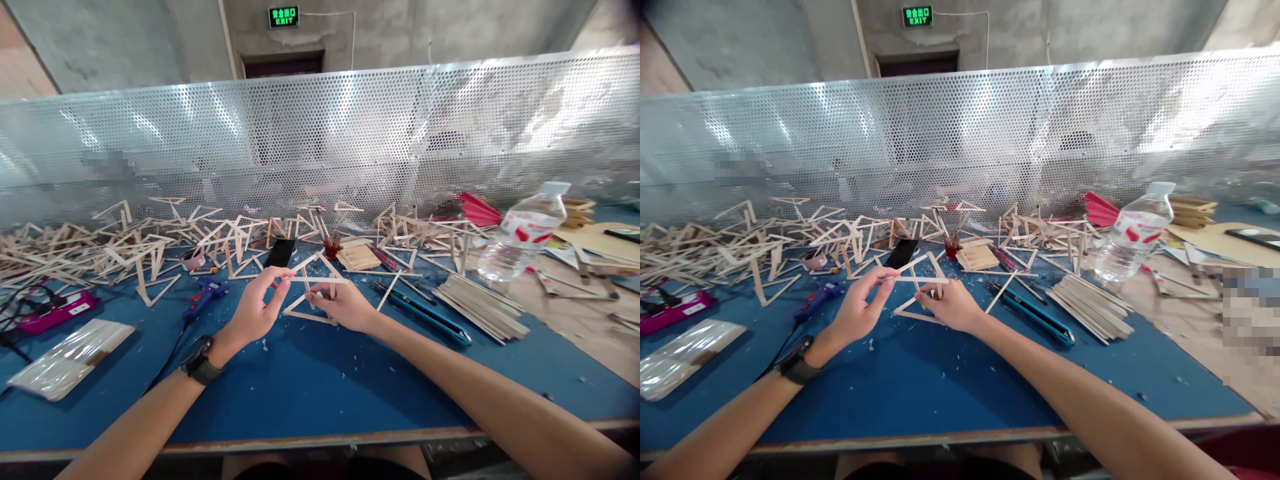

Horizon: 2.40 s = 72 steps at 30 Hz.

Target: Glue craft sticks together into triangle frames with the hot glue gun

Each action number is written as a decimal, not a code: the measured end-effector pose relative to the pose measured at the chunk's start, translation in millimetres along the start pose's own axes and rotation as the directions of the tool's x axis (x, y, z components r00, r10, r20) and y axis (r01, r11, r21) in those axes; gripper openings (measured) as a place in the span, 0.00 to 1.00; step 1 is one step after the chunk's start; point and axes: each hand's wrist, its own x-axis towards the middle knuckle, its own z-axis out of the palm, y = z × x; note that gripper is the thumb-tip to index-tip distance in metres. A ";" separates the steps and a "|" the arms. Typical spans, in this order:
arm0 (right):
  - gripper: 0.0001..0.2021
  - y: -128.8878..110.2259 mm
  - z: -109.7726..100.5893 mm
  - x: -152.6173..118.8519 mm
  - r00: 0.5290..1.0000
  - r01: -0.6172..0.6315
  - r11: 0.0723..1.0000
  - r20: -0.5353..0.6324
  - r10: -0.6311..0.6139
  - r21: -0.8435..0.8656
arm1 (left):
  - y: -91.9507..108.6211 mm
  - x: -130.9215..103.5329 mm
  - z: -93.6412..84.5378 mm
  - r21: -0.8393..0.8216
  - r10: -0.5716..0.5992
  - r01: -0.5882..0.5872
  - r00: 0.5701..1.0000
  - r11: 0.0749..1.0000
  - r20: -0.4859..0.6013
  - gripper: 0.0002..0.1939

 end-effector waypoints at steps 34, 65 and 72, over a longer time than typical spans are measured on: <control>0.20 10.2 -17.4 11.2 0.966 -0.002 1.000 -0.258 -0.004 -0.020 | -28.8 2.0 3.8 -0.154 -0.259 0.325 0.904 0.933 0.339 0.19; 0.18 -10.4 -11.6 -2.1 0.995 0.041 0.960 -0.100 -0.014 0.279 | -23.6 7.6 9.8 -0.302 -0.480 0.584 0.803 0.753 0.353 0.19; 0.18 -4.8 -12.7 1.0 0.990 0.049 0.942 -0.141 -0.002 0.332 | -26.0 6.5 9.1 -0.318 -0.409 0.496 0.861 0.808 0.304 0.20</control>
